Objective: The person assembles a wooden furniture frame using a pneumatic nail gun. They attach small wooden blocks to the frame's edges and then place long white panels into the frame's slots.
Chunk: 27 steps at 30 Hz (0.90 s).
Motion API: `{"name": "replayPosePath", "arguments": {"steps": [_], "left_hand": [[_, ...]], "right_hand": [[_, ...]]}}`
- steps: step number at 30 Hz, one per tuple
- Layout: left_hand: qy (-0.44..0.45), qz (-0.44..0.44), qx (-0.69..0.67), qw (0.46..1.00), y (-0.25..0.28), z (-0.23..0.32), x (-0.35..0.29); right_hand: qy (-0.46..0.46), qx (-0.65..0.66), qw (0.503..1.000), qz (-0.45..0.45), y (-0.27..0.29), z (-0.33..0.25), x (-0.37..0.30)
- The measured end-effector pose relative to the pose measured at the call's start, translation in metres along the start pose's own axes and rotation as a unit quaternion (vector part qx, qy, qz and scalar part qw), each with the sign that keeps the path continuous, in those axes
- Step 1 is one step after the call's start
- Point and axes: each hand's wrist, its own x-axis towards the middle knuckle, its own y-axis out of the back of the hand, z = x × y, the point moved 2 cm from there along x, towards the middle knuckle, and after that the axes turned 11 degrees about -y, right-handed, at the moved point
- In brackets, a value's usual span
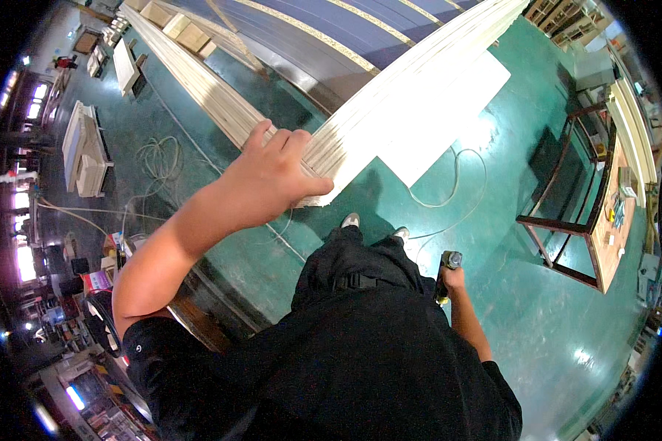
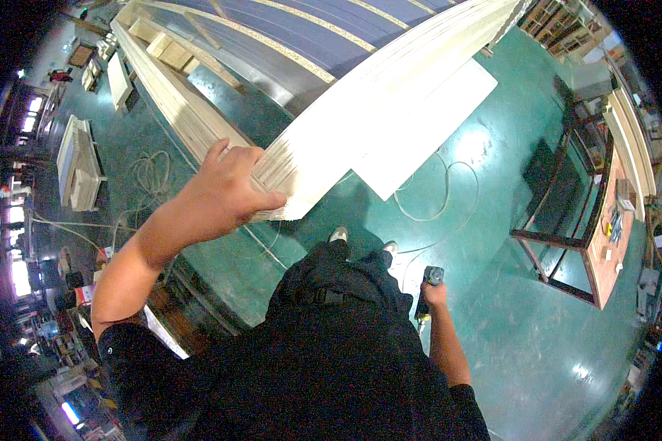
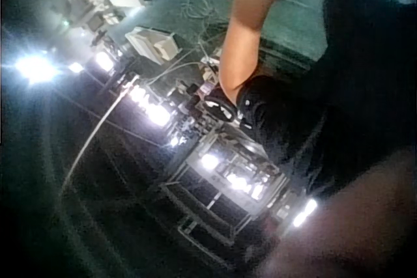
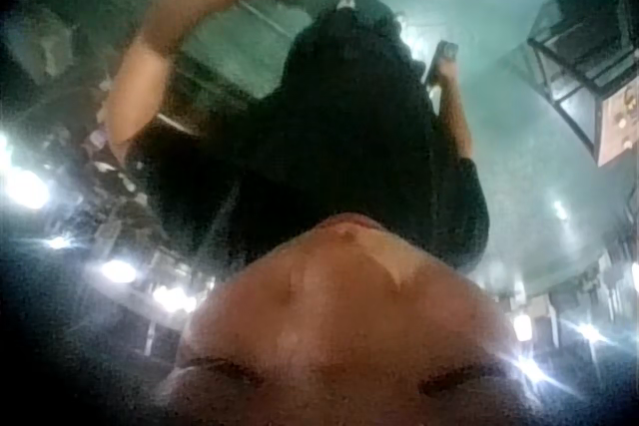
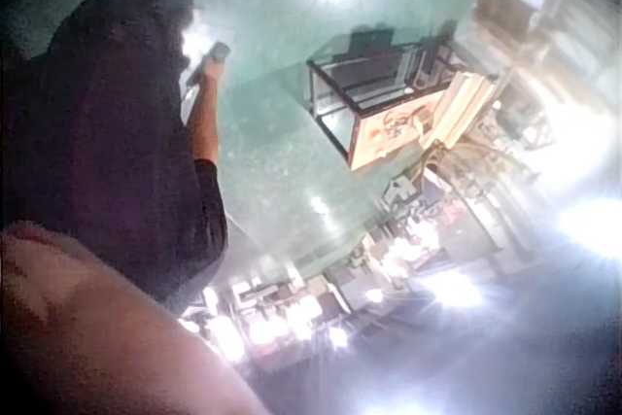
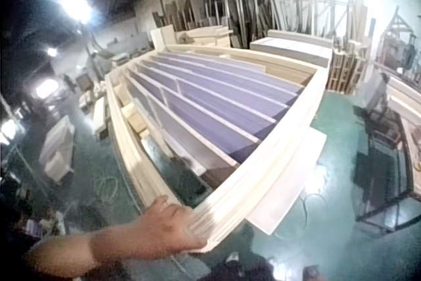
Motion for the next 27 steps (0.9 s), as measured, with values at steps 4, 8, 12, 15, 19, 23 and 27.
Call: {"name": "replayPosePath", "arguments": {"steps": [4,8,12,15,19,23,27], "left_hand": [[0.002,0.005,-0.021,1.0,0.003,0.0,0.001],[0.012,-0.015,-0.033,0.999,0.007,0.001,0.003],[0.017,-0.021,-0.038,0.999,0.008,0.001,0.004],[0.018,-0.019,-0.044,0.999,0.011,0.003,0.004],[0.017,-0.008,-0.038,0.999,0.009,0.004,0.002],[0.008,-0.005,-0.031,0.999,0.007,0.002,0.001],[-0.005,0.007,0.004,1.0,0.007,0.003,0.002]], "right_hand": [[-0.002,0.003,1.0,0.006,-0.001,0.012,0.012],[0.016,0.034,0.999,0.002,0.0,0.005,0.01],[0.012,0.072,0.997,-0.031,0.004,0.002,0.008],[0.002,0.033,0.999,-0.012,0.005,0.004,0.017],[0.017,0.05,0.999,-0.01,0.006,0.006,0.02],[-0.013,0.02,1.0,-0.018,0.008,0.014,0.031],[-0.005,0.002,1.0,-0.02,0.015,-0.003,0.021]]}}
